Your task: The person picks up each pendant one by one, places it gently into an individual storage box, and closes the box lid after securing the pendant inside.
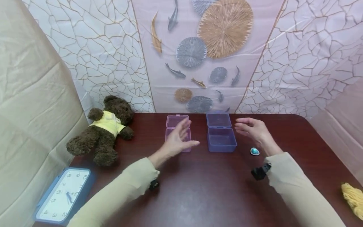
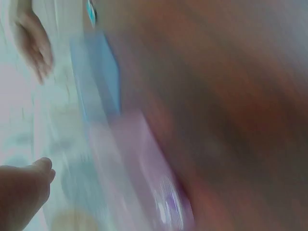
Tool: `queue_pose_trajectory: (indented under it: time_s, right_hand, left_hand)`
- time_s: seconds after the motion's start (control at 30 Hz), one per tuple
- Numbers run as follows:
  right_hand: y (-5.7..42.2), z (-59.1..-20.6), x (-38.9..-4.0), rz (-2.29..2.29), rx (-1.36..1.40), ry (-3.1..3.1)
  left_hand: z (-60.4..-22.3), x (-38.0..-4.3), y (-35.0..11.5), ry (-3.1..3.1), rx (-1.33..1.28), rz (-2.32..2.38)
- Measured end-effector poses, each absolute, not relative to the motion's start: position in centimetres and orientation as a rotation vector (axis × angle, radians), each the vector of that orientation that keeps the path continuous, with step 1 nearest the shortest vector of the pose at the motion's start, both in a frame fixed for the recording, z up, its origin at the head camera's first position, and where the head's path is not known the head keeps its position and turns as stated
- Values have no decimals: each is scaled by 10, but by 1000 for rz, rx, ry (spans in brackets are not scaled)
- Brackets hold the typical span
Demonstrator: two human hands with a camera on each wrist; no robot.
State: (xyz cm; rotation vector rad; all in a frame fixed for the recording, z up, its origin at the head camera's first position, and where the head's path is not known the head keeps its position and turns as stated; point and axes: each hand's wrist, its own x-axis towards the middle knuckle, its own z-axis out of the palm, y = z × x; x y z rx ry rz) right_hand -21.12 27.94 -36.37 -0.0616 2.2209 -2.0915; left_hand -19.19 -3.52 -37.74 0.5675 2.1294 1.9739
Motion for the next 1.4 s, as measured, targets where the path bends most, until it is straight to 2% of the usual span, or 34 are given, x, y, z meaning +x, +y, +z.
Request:
queue_pose_trajectory:
  time_s: [0.13,0.27,0.63,1.4]
  right_hand:
    - [307,-368,-194,-1800,109,2366]
    - [323,-378,-183,-1597,164,2437]
    - [330,-393,-171,-1068,-12,2833]
    - [323,-405,-173,-968,3,2890]
  left_hand:
    - [-388,-183,3,2007,597,1974]
    - [-405,-185,25,1994,529,1991]
    - [-426,-203,49,2101,406,2007]
    - [-431,-211,65,2095,375,2046]
